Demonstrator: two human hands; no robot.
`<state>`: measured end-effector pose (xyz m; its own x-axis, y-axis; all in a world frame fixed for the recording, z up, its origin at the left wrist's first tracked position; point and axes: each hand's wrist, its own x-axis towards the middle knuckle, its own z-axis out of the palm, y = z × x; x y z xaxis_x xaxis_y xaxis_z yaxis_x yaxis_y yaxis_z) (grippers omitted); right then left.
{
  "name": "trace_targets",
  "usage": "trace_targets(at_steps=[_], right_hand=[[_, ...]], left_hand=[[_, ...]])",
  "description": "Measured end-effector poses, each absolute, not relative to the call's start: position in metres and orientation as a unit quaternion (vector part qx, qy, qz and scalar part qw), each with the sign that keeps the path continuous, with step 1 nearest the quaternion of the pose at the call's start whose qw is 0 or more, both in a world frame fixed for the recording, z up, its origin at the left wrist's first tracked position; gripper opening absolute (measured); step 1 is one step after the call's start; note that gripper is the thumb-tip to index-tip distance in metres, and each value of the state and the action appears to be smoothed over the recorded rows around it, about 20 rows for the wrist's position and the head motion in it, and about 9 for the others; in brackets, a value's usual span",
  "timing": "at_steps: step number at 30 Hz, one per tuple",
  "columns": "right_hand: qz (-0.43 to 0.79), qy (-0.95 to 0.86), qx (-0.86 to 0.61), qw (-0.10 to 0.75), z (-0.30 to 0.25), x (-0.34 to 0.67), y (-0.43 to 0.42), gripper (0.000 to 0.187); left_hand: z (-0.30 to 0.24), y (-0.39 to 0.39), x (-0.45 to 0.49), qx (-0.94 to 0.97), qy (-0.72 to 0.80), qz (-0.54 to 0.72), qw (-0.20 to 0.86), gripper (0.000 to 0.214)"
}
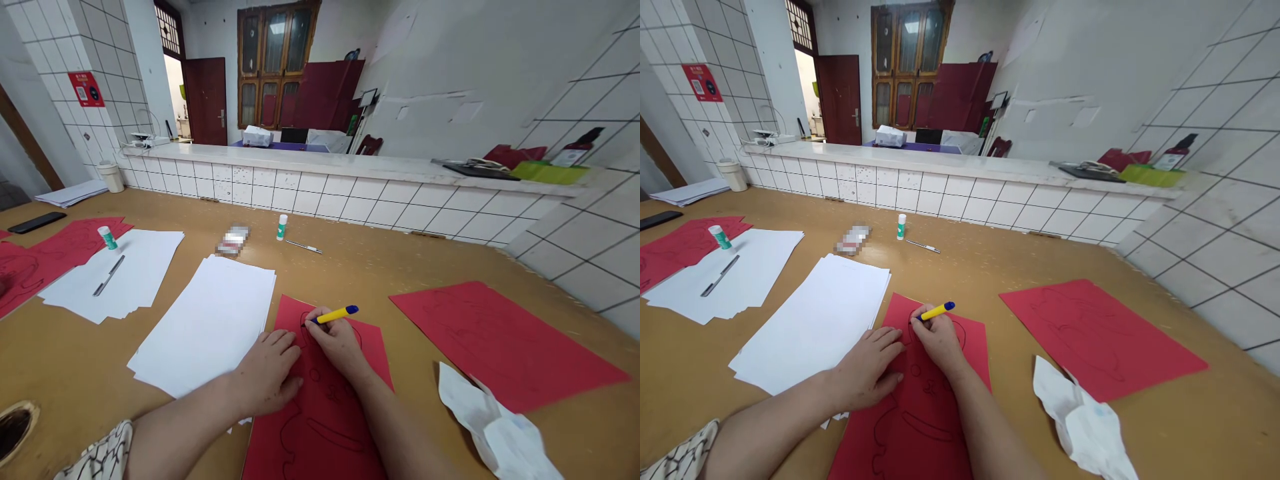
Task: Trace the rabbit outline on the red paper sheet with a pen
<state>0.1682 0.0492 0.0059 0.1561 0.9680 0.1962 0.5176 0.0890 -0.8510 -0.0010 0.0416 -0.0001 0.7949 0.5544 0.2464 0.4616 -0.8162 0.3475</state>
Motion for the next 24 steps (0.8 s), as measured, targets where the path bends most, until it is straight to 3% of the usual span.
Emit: trace_targets(at_steps=[4, 12, 18, 24], right_hand=[[0.254, -0.6, -0.622, 0.434, 0.007, 0.168, 0.05, 0.007], [0.248, -0.607, -0.618, 0.434, 0.007, 0.168, 0.05, 0.009], [0.251, -0.603, -0.622, 0.432, 0.006, 0.168, 0.05, 0.008], [0.249, -0.6, -0.618, 0.442, 0.004, 0.169, 0.049, 0.008]], left_hand=[[0.004, 0.05, 0.0, 0.928, 0.284, 0.183, 0.157, 0.016], [0.011, 0.077, 0.005, 0.957, 0.248, 0.116, 0.1, 0.014], [-0.002, 0.083, -0.001, 0.935, 0.236, 0.219, 0.146, 0.023], [-0.007, 0.085, -0.004, 0.922, 0.233, 0.244, 0.191, 0.026]])
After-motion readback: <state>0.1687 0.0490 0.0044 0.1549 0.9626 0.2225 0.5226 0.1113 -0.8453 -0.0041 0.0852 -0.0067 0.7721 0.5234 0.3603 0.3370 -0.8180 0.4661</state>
